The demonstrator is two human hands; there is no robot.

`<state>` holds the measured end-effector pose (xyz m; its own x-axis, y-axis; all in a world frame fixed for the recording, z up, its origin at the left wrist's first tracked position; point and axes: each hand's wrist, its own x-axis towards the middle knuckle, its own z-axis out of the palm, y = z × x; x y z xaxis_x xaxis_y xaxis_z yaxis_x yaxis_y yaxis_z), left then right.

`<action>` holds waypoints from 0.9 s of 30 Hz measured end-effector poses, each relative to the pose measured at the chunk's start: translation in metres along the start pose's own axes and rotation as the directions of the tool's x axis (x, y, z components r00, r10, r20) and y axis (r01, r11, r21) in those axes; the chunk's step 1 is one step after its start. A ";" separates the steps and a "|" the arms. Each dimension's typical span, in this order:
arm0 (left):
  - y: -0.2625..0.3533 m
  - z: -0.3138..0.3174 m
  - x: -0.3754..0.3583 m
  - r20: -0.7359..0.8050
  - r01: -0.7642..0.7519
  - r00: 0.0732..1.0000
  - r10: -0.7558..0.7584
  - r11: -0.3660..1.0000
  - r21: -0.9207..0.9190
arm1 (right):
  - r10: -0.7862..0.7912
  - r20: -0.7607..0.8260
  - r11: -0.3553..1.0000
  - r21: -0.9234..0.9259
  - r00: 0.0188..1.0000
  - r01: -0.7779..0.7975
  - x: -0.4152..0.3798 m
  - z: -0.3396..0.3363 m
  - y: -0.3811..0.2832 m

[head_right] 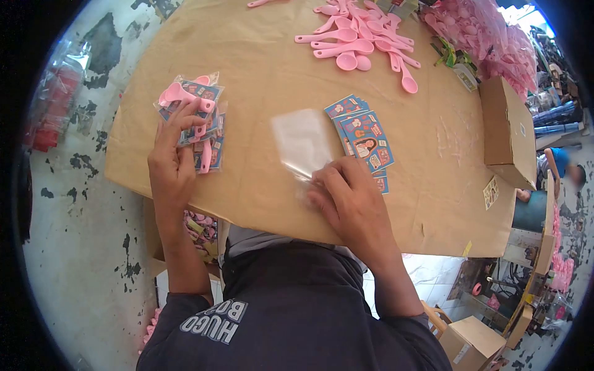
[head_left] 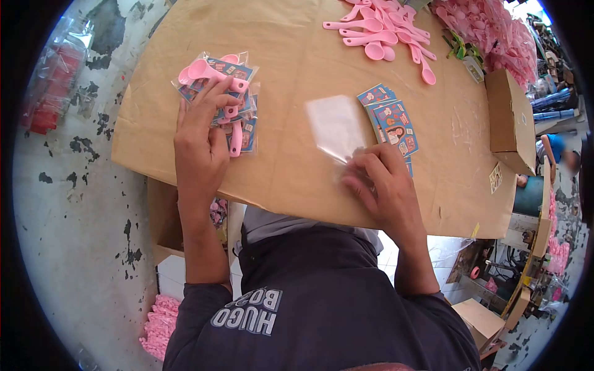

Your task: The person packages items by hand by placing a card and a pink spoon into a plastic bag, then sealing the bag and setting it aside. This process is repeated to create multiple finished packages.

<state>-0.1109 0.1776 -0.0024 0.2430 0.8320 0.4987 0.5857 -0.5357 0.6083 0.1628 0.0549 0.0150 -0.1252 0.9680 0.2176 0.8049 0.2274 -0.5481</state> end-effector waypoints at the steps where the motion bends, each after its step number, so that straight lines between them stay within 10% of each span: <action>1: -0.002 -0.001 0.001 -0.003 0.003 1.000 -0.003 1.000 -0.004 | 0.006 -0.021 1.000 -0.009 1.000 -0.006 -0.001 0.003 0.004; 4: -0.001 -0.006 0.006 0.004 -0.010 1.000 0.009 0.998 0.055 | -0.002 -0.091 1.000 -0.009 0.996 0.001 0.002 0.001 0.004; 6: 0.014 0.000 0.008 -0.180 -0.087 0.982 0.064 0.988 -0.126 | -0.014 -0.139 1.000 0.000 0.990 0.014 0.006 -0.003 0.001; 9: 0.038 0.006 -0.005 -0.050 -0.043 0.998 0.024 0.911 -0.411 | 0.014 -0.205 1.000 0.013 0.979 -0.012 0.009 -0.009 -0.002; 27: 0.070 0.047 -0.035 0.270 -0.122 0.945 0.188 0.962 -0.244 | 0.178 -0.241 0.973 0.186 0.954 -0.134 0.012 0.000 -0.010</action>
<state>-0.0420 0.1178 -0.0063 0.5480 0.7241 0.4188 0.3452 -0.6518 0.6752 0.1531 0.0646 0.0237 0.1635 0.9382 0.3051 0.6924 0.1112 -0.7129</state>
